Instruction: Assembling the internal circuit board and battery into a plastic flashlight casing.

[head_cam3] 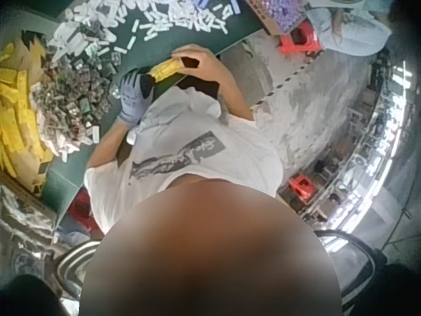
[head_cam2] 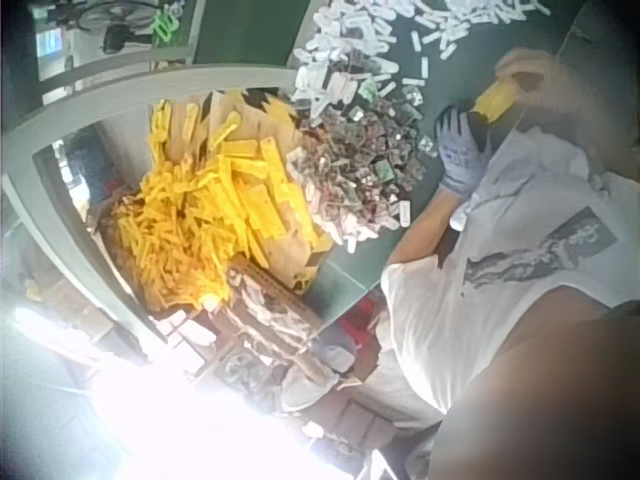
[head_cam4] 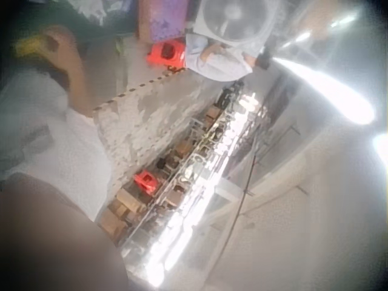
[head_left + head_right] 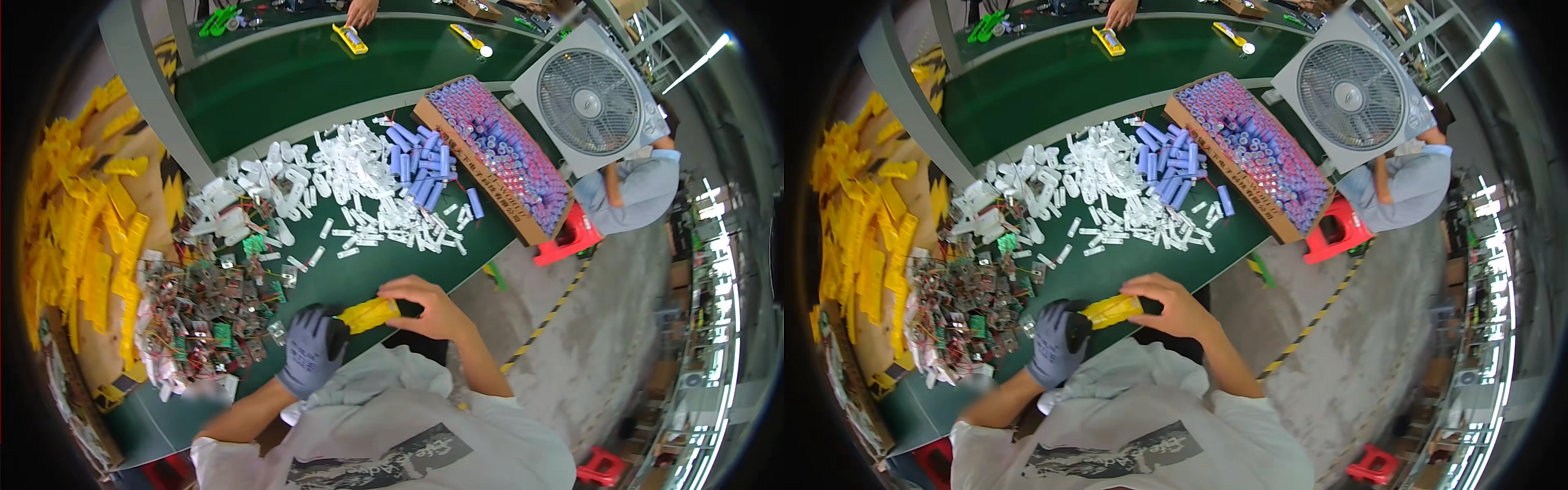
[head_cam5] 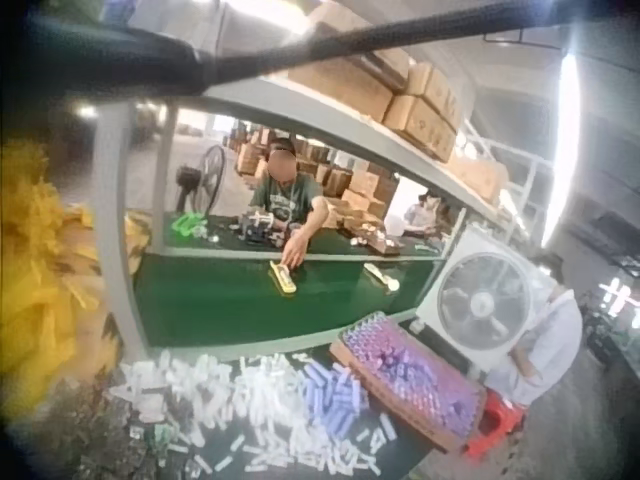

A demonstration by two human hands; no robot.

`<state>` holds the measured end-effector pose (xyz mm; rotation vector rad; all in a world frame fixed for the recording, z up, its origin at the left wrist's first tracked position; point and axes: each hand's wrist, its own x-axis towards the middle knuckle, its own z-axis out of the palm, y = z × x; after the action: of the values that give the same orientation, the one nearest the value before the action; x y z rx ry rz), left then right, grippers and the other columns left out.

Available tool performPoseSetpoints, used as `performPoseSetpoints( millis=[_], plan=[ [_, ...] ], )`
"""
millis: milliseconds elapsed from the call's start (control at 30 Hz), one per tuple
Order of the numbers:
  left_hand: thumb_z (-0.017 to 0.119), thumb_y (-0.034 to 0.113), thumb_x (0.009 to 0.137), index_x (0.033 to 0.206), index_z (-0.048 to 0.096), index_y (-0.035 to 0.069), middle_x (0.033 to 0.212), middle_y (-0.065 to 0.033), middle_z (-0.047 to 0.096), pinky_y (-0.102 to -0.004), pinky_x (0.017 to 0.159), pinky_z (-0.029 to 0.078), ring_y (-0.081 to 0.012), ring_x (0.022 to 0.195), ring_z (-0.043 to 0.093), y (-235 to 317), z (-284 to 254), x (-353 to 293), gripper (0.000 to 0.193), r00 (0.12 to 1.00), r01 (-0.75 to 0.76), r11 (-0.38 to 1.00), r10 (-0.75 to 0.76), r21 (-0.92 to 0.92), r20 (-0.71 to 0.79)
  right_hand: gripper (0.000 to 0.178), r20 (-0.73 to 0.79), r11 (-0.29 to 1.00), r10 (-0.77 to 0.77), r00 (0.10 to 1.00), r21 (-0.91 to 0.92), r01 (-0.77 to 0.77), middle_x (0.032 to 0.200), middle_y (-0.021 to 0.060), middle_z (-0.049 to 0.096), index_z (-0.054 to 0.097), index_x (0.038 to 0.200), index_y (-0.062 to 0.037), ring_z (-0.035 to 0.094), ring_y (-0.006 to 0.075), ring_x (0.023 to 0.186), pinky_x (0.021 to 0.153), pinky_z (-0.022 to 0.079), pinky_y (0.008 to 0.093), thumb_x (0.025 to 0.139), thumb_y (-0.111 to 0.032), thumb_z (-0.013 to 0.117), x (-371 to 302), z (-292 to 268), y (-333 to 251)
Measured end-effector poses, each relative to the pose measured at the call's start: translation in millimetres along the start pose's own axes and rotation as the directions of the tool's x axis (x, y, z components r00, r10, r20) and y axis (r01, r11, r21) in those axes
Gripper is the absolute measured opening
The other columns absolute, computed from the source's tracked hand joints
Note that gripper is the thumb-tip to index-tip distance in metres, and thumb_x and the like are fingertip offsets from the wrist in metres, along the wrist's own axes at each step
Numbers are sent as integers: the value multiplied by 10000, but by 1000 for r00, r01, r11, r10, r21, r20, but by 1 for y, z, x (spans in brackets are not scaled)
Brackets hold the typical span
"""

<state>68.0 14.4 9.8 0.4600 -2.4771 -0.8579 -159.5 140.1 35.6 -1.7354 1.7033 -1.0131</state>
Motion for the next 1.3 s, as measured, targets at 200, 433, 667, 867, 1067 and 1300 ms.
performPoseSetpoints(
  millis=[200,433,667,867,1067,1300],
  plan=[
    [704,71,661,896,522,83,1054,-134,588,-456,847,430,-342,952,558,3,1,-6,297,997,36,999,-37,-10,-68,216,-646,900,320,694,-23,-436,923,79,694,674,1008,-33,652,157,824,734,478,290,825,-148,689,3,-46,32],
    [674,27,673,898,512,75,1024,-119,595,-443,798,422,-340,912,556,5,3,-3,281,998,1,999,-3,-34,-68,181,-630,814,340,699,-174,-553,865,79,678,704,947,-56,654,167,711,627,490,296,802,-164,702,17,-66,63],
    [685,39,666,941,508,70,1045,-118,582,-448,817,429,-338,923,557,4,1,-3,329,997,-4,1000,4,0,-77,173,-588,772,289,756,-324,-547,840,89,670,711,918,-57,623,188,605,567,470,304,774,-152,724,27,-61,56],
    [689,51,665,978,517,63,1054,-127,577,-451,843,435,-344,940,557,5,1,-7,358,998,2,1000,-2,-5,-68,167,-768,753,211,605,-267,-602,787,100,679,702,934,-27,624,162,623,586,474,278,796,-119,718,8,-51,44],
    [683,58,678,945,523,63,1060,-131,578,-451,834,430,-346,941,551,3,1,-8,311,997,35,999,-35,0,-64,143,-809,934,71,583,-151,-324,844,89,708,679,941,33,651,110,716,658,488,221,800,33,702,-2,-22,2],
    [679,50,693,915,525,58,1029,-123,585,-444,828,437,-345,941,552,0,1,-1,271,995,27,999,-29,-17,-93,212,-655,937,329,680,317,-148,895,136,685,624,1014,63,674,138,761,635,521,196,809,61,678,-17,24,-23]
  ],
)
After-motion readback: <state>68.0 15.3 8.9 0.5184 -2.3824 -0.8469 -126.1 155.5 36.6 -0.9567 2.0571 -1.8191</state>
